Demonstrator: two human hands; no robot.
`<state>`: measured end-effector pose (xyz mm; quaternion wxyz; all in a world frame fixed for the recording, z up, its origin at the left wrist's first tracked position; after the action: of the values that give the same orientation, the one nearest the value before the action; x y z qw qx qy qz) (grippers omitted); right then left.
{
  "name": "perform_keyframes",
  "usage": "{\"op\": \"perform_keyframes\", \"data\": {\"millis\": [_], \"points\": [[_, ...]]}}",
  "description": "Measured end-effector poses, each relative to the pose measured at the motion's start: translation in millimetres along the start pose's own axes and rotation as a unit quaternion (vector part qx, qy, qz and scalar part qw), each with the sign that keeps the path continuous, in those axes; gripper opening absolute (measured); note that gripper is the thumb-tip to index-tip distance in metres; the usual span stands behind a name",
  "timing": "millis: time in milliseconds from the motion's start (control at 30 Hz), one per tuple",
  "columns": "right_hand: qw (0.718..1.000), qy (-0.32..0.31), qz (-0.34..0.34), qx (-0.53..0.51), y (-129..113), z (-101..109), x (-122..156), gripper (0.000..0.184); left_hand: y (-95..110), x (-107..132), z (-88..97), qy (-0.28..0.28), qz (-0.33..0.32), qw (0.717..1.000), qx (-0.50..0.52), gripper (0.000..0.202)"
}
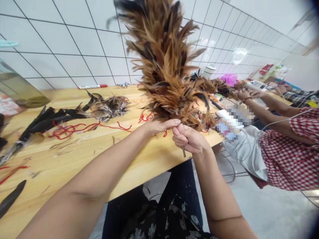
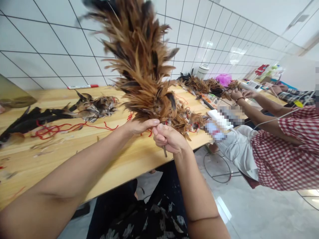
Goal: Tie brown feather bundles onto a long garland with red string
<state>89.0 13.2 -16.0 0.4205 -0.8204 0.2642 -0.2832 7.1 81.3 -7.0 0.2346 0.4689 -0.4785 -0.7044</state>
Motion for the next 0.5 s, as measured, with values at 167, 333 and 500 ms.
{"op": "perform_keyframes", "data": {"millis": [167,333,500], "points": [[0.995,0.067,0.058,-0.04,-11,13,-3,0.041,-3,-7,-4.4,0.046,-0.019,0.998,0.044,0.043],[0.984,0.146,0.092,-0.054,-18,27,-8,0.041,7,-7,-11.5,0.094,-0.064,0.993,0.013,0.04],[0.97,0.206,0.118,-0.055,-20,38,-19,0.044,22,-5,-14.2,0.112,-0.071,0.988,-0.081,0.03]]}}
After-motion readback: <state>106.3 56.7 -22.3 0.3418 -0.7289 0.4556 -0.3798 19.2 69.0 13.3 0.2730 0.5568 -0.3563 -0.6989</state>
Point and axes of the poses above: each hand's wrist, its own x-axis away from the middle knuckle, its own z-axis out of the back of the hand, y = z × x, the point moved 7 cm from there along -x, towards the middle knuckle, and after that the axes turned 12 degrees about -z, right-handed, at the moved point
